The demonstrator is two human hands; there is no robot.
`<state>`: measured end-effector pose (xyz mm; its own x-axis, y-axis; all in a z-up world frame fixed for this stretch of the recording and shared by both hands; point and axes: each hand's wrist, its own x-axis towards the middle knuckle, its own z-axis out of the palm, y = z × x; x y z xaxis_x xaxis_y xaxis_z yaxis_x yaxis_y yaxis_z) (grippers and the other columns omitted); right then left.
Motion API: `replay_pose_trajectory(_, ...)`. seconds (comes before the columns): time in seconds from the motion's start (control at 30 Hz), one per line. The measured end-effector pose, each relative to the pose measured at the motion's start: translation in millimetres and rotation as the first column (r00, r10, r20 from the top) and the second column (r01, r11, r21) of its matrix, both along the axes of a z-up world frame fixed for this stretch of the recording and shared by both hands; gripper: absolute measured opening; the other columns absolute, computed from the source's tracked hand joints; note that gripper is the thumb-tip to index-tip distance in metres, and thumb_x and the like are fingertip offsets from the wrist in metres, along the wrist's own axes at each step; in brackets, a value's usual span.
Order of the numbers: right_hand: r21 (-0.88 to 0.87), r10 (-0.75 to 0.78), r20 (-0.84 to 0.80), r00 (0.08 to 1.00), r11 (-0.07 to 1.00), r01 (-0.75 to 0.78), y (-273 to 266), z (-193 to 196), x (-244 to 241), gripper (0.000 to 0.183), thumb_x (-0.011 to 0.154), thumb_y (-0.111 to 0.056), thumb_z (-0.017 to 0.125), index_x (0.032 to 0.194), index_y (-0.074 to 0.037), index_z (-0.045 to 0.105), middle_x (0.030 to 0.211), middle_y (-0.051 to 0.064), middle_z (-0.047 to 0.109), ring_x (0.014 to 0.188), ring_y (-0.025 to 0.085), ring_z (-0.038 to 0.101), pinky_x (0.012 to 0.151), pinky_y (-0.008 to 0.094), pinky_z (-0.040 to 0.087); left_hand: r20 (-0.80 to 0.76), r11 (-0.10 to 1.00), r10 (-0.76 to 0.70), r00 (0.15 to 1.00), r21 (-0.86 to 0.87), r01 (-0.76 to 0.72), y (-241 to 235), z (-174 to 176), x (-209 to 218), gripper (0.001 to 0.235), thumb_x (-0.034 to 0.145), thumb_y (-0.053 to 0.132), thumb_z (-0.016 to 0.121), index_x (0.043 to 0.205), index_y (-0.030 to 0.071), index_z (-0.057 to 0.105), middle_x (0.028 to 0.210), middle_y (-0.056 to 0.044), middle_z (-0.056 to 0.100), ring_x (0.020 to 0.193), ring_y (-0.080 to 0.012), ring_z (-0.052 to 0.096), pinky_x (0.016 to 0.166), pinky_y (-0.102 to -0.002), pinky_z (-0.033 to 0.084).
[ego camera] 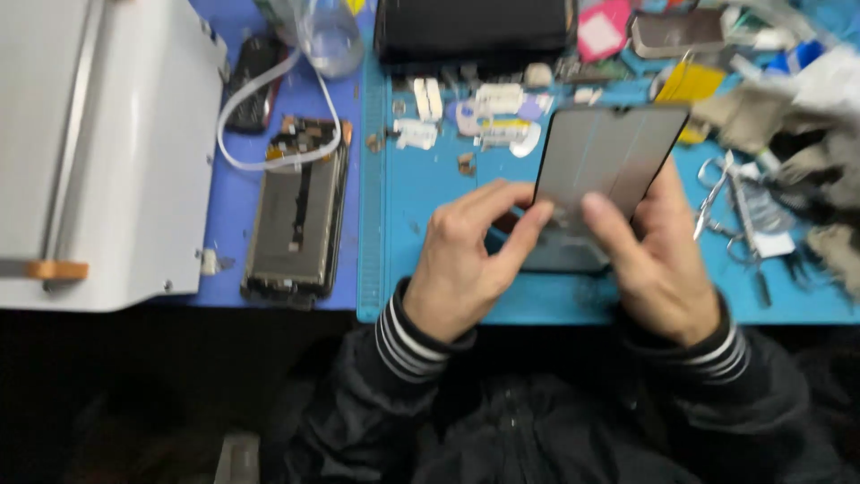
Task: The recorder is preparing and cleaning a smartphone screen component on a repair workbench.
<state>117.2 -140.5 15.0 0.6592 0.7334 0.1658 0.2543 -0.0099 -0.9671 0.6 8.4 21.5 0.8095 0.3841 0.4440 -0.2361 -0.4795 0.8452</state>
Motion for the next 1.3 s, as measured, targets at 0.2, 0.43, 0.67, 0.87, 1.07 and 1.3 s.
replay_pose_trajectory(0.2,-0.063,0.071,0.247,0.966,0.996,-0.057,-5.0,0.5,13.1,0.041,0.112,-0.007,0.053,0.146,0.010,0.039,0.137,0.021,0.053,0.125,0.027,0.054,0.109,0.036,0.047,0.045,0.989,-0.044,0.998,-0.136,0.050,0.0,-15.5,1.9,0.019,0.107,0.014,0.053,0.108,-0.002,0.064,0.092,-0.008,0.065,0.083,-0.0197,0.061,0.078,-0.031,0.050)
replay_pose_trajectory(0.43,-0.027,0.022,0.190,0.981,0.999,-0.017,-5.7,-7.4,14.9,0.038,0.110,-0.010,0.059,0.141,0.007,0.045,0.129,0.015,0.057,0.117,0.021,0.056,0.104,0.031,0.048,0.020,0.991,0.014,1.000,-0.136,-0.012,-0.3,-10.6,3.2,0.012,0.104,0.015,0.058,0.102,0.006,0.066,0.092,-0.004,0.066,0.079,-0.0164,0.059,0.073,-0.027,0.052)
replay_pose_trajectory(0.67,-0.077,0.030,0.112,0.993,0.997,-0.022,-1.3,-0.8,14.9,0.042,0.105,-0.012,0.060,0.141,0.005,0.044,0.131,0.014,0.057,0.119,0.020,0.057,0.103,0.031,0.050,-0.094,0.971,0.033,0.995,-0.232,-0.054,-1.5,-4.4,3.0,0.027,0.103,0.030,0.057,0.119,0.011,0.067,0.111,-0.003,0.073,0.080,-0.0146,0.066,0.066,-0.024,0.054)
replay_pose_trajectory(0.87,-0.064,0.079,0.064,0.995,0.995,-0.075,-0.2,0.1,10.7,0.051,0.104,-0.012,0.054,0.149,0.004,0.035,0.141,0.017,0.053,0.127,0.023,0.055,0.111,0.035,0.048,-0.048,0.987,0.063,0.997,-0.145,-0.069,-1.7,-7.8,7.0,0.016,0.103,0.020,0.057,0.098,0.008,0.066,0.088,-0.002,0.064,0.071,-0.0141,0.060,0.058,-0.026,0.048)
replay_pose_trajectory(1.07,0.006,0.009,0.026,1.000,1.000,-0.010,14.3,9.2,-4.7,0.057,0.103,-0.027,0.054,0.149,0.001,0.035,0.140,0.014,0.054,0.125,0.021,0.056,0.109,0.034,0.049,0.000,0.998,0.051,0.999,-0.023,-0.051,-0.1,-8.5,2.2,0.011,0.102,0.013,0.059,0.107,0.005,0.065,0.091,-0.006,0.064,0.078,-0.0187,0.062,0.065,-0.028,0.055)
replay_pose_trajectory(1.3,0.023,-0.098,0.152,0.984,0.995,0.095,17.5,4.7,-8.6,0.057,0.098,-0.013,0.068,0.143,0.000,0.035,0.138,0.016,0.053,0.125,0.021,0.056,0.110,0.033,0.048,0.055,0.996,-0.029,0.998,-0.088,0.034,1.3,-2.8,-2.1,0.014,0.103,0.009,0.056,0.105,-0.003,0.062,0.093,-0.010,0.059,0.081,-0.0203,0.057,0.068,-0.029,0.050)
